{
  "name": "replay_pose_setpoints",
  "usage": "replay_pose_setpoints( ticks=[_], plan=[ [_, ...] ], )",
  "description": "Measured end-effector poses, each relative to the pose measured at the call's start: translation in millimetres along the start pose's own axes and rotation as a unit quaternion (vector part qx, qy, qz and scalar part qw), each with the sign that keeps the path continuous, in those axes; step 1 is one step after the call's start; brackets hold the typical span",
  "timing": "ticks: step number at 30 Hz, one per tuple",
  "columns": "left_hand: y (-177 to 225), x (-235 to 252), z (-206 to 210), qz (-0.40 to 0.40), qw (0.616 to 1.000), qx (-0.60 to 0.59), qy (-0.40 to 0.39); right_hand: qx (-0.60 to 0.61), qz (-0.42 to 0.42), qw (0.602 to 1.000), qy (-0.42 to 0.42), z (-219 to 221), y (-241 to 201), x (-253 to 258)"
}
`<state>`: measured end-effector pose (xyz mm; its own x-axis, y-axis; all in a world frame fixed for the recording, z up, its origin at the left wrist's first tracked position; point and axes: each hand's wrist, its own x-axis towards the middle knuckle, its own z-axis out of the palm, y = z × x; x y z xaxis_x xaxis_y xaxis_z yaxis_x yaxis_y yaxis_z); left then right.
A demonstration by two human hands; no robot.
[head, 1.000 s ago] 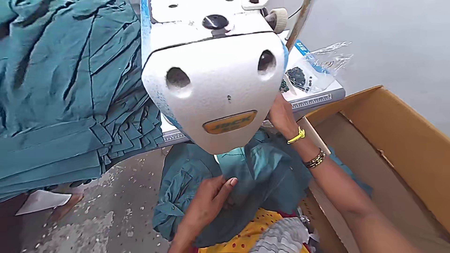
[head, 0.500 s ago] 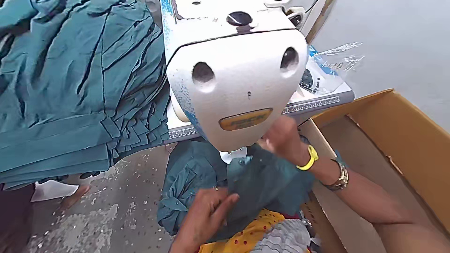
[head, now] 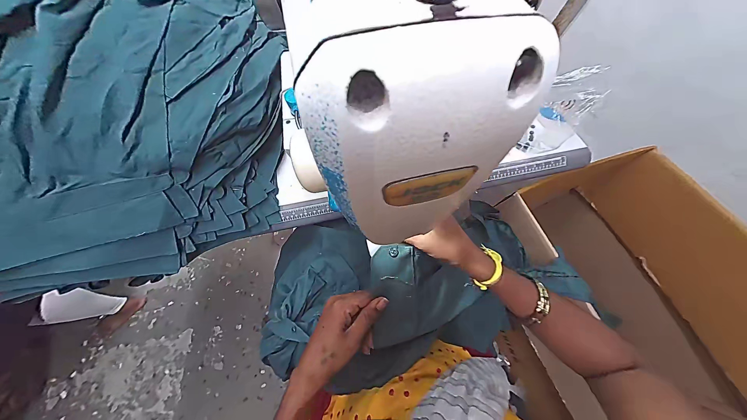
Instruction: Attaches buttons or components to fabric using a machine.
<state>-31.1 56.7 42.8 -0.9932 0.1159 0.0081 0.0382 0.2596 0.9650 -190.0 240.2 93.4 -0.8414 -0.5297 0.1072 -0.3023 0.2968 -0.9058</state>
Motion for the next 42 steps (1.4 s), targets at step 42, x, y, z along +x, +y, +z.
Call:
replay_pose_setpoints(
  ticks=[42],
  plan=[
    [29.1, 46.8, 3.0, -0.121, 0.982, -0.082, 0.117, -0.403, -0.046, 0.889, 0.21, -132.5, 95.2, -1.3]
  ],
)
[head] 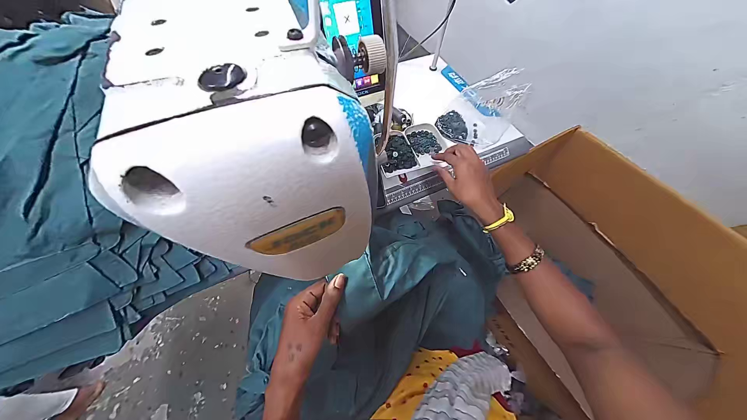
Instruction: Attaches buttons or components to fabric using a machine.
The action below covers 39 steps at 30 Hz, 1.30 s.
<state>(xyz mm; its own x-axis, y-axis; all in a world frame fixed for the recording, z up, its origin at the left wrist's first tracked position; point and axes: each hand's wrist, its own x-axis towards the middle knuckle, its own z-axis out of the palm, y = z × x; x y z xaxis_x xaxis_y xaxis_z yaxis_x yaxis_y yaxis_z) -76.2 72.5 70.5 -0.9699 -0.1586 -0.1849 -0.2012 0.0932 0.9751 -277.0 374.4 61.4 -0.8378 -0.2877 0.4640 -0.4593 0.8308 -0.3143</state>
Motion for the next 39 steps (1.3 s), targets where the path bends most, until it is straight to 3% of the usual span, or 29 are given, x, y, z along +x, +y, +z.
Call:
replay_pose_setpoints(
  ticks=[5, 8, 13, 16, 18, 21, 23, 26, 28, 30, 32, 34, 36, 39],
  plan=[
    [0.0, 0.2, 1.5, -0.014, 1.0, 0.0, 0.011, -0.082, -0.032, 0.995, -0.048, 25.6, 12.1, 26.3],
    [-1.6, 0.7, 0.4, -0.007, 1.0, -0.01, 0.007, -0.104, -0.043, 0.993, -0.034, 30.5, 13.1, 27.1],
    [-2.7, 1.4, 1.7, -0.004, 0.999, -0.032, 0.006, -0.047, -0.084, 0.995, 0.026, 18.9, 15.9, 11.0],
    [-2.3, 0.8, 3.4, 0.006, 0.999, -0.028, 0.023, 0.039, -0.064, 0.996, 0.038, 10.8, 12.0, 5.6],
    [-2.2, -2.8, 4.6, 0.051, 0.998, 0.007, 0.03, 0.122, -0.019, 0.992, 0.025, 4.8, -3.6, 3.7],
    [-8.7, -22.9, -0.7, 0.238, 0.966, 0.105, 0.004, 0.227, 0.039, 0.972, -0.041, -9.2, -40.4, 8.4],
    [-21.5, -36.2, -11.8, 0.278, 0.957, 0.072, -0.048, 0.238, -0.008, 0.97, -0.056, -16.1, -66.9, 8.7],
    [-57.9, -48.7, -28.1, 0.124, 0.984, -0.098, -0.079, 0.17, -0.21, 0.963, 0.016, -6.5, -110.0, -13.9],
    [-62.4, -51.7, -25.3, 0.043, 0.972, -0.219, -0.078, 0.1, -0.345, 0.93, 0.073, 4.6, -137.7, -25.7],
    [-49.8, -52.7, -17.7, 0.003, 0.959, -0.262, -0.104, 0.05, -0.398, 0.91, 0.103, 10.4, -155.9, -25.3],
    [-31.1, -52.1, -10.7, -0.014, 0.97, -0.22, -0.105, 0.038, -0.385, 0.915, 0.115, 11.4, -162.7, -23.0],
    [-16.6, -53.0, -9.1, 0.026, 0.988, -0.126, -0.088, 0.076, -0.349, 0.928, 0.107, 9.8, -161.3, -27.2],
    [-12.5, -51.1, -8.0, 0.127, 0.99, -0.019, -0.053, 0.169, -0.297, 0.938, 0.066, 4.0, -156.9, -37.9],
    [-10.5, -40.7, -2.9, 0.278, 0.955, 0.101, -0.018, 0.215, -0.281, 0.934, 0.05, -0.3, -156.0, -50.0]
  ],
)
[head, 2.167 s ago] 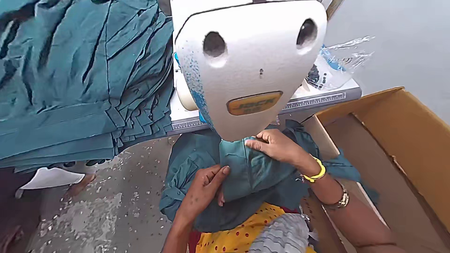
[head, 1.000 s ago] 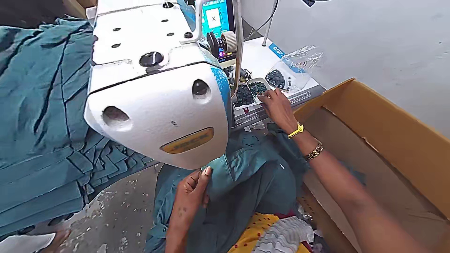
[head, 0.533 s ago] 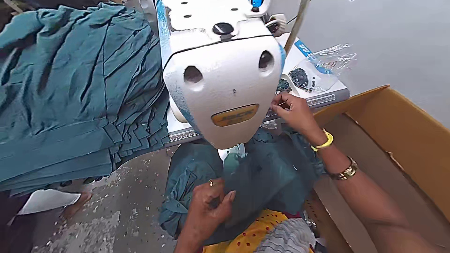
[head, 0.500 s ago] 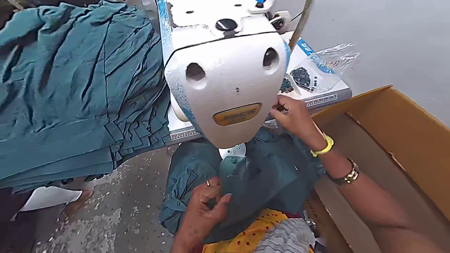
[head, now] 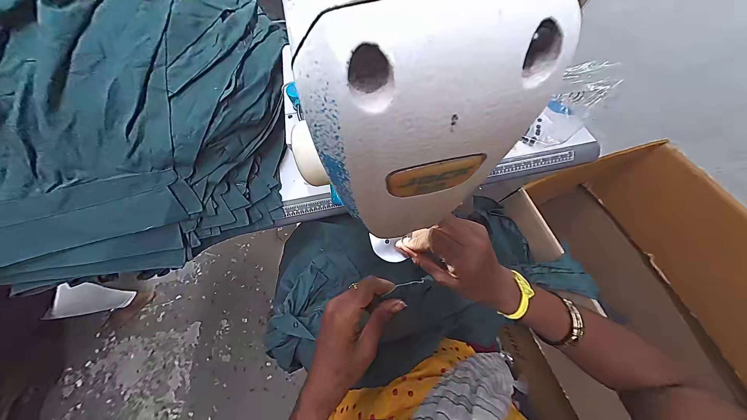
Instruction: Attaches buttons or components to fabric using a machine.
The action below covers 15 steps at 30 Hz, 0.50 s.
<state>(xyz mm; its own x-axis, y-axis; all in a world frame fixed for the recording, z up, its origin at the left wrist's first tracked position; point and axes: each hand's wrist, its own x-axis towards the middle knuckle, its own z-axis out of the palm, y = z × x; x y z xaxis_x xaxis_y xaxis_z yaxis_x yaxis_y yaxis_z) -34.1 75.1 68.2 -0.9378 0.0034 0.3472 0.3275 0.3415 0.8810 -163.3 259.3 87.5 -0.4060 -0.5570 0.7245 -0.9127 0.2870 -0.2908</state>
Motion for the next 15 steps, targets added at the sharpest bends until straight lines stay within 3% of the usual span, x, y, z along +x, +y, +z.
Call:
replay_pose_setpoints(
  ticks=[2, 5, 10, 12, 13, 14, 15],
  plan=[
    [0.8, 7.4, 3.6, 0.055, 0.998, 0.012, -0.022, -0.067, -0.053, 0.996, 0.005, 4.0, 5.3, 3.8],
    [1.3, 9.6, 8.6, 0.078, 0.996, 0.014, -0.037, -0.155, -0.133, 0.979, 0.002, 11.7, 17.4, 18.2],
    [-0.7, 0.6, 11.3, 0.085, 0.996, 0.036, -0.02, -0.16, -0.127, 0.979, 0.022, 17.0, 23.4, 21.3],
    [1.7, 1.1, 15.3, 0.113, 0.991, 0.069, 0.005, -0.076, -0.072, 0.994, 0.024, 18.8, 20.0, 13.2],
    [3.3, 2.9, 16.1, 0.132, 0.987, 0.09, 0.024, 0.032, -0.02, 0.999, 0.002, 16.4, 12.9, 8.6],
    [4.8, 4.7, 15.1, 0.153, 0.981, 0.106, 0.048, 0.172, 0.033, 0.984, -0.04, 11.9, 3.8, 5.9],
    [6.0, 5.5, 11.3, 0.172, 0.977, 0.108, 0.068, 0.315, 0.07, 0.941, -0.099, 6.0, -4.7, 3.9]
  ],
)
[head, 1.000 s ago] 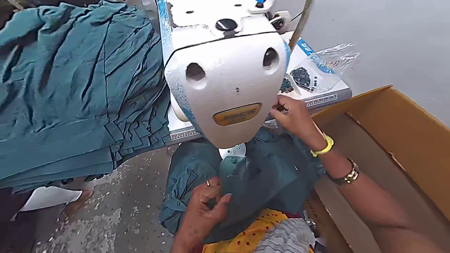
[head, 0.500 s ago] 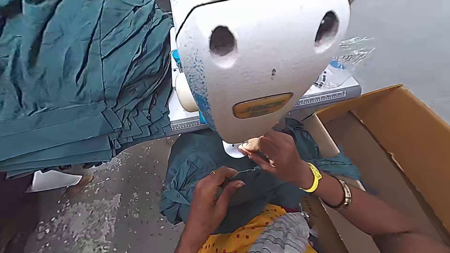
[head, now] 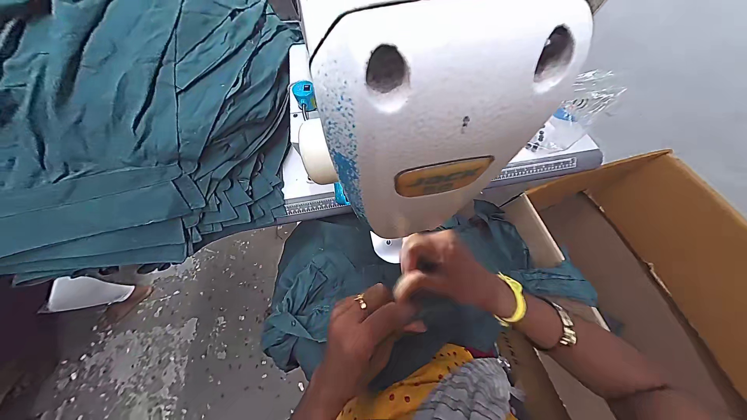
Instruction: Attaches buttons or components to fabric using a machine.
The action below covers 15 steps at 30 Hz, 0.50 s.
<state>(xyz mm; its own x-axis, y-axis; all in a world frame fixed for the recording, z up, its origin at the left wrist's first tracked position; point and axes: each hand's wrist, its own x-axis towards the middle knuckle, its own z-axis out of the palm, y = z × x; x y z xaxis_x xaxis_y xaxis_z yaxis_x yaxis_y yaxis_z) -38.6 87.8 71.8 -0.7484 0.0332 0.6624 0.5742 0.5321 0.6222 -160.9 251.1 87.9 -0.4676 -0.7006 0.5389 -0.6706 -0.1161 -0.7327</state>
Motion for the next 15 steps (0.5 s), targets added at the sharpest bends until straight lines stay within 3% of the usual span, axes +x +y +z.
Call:
replay_pose_setpoints(
  ticks=[2, 4, 7, 11, 15],
  plan=[
    [-4.4, 2.4, -13.8, 0.02, 0.999, -0.021, 0.037, 0.268, 0.025, 0.951, -0.15, -5.9, -9.3, -5.2],
    [-15.6, 3.3, -27.9, 0.011, 0.997, -0.025, 0.078, 0.375, 0.062, 0.906, -0.185, -18.3, -10.2, -10.2],
    [-40.8, -3.1, -31.8, -0.089, 0.987, -0.025, 0.128, 0.313, 0.178, 0.929, -0.088, -36.6, 3.2, -12.1],
    [-66.6, -8.9, -18.1, -0.299, 0.922, -0.13, 0.208, 0.16, 0.277, 0.947, 0.029, -34.2, 21.5, 4.9],
    [-65.5, 2.7, -21.6, -0.341, 0.906, -0.13, 0.215, 0.126, 0.321, 0.936, 0.072, -28.7, 25.2, 16.3]
  ],
)
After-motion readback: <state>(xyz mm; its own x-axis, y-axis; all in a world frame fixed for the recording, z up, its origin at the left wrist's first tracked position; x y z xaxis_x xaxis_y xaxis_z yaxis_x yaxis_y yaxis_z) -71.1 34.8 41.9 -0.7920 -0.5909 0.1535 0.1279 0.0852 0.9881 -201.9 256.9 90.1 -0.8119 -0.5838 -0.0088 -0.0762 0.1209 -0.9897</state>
